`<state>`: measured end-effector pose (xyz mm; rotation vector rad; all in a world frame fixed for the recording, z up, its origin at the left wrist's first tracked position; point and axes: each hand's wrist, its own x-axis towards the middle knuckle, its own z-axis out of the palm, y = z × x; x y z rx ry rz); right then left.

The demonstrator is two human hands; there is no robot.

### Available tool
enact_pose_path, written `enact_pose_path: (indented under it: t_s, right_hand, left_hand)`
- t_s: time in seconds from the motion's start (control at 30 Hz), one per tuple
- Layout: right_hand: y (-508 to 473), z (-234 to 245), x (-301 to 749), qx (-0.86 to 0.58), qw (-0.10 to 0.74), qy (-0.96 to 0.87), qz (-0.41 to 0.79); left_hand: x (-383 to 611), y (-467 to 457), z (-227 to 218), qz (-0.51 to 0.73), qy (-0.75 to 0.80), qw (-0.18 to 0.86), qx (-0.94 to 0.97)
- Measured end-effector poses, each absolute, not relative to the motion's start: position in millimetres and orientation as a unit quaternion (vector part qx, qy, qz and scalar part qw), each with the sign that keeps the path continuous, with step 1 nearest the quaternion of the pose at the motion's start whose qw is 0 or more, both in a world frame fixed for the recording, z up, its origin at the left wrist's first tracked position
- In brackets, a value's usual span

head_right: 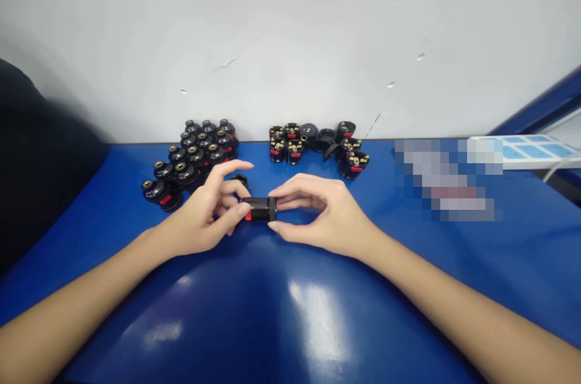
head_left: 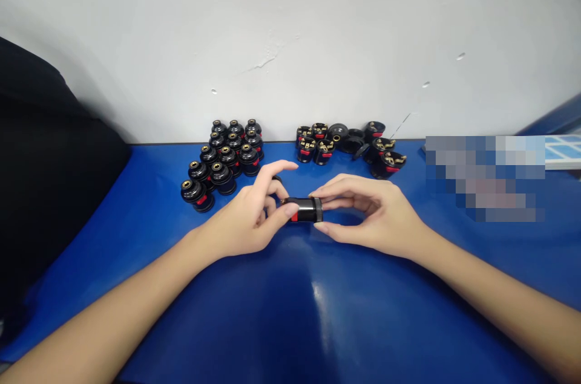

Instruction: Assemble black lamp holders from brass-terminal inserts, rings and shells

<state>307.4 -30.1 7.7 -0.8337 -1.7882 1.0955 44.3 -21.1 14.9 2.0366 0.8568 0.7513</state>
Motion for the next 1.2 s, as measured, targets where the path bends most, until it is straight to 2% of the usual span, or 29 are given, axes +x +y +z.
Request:
enact_pose_path:
  t_s: [0.3, 0.57, 0.73, 0.9, 1.2]
  right_hand:
    - [-30.8, 8.8, 307.9, -0.329, 0.427, -0.722, 0.433]
    - [-29.0, 7.3, 308.6, -0.325, 0.437, -0.724, 0.423]
    - [-29.2, 5.3, 307.8, -0.3, 0.436, -0.742, 0.412]
    - [-29.0, 5.9, 308.0, -0.305, 0.439, -0.74, 0.409]
    - [-27.7, 1.9, 308.4, -0.3, 0.429, -0.743, 0.418]
  left_hand:
    - [45.4, -19.0, 16.9, 0.254, 0.36, 0.409, 0.799]
    - [41.8, -16.9, 14.1, 0.29, 0.361, 0.384, 0.799]
    - [46.6, -20.6, 16.2, 0.243, 0.373, 0.434, 0.783]
    - [46.8, -20.2, 10.9, 0.293, 0.352, 0.407, 0.79]
    - [45.8, -18.4, 10.4, 0.29, 0.329, 0.413, 0.798]
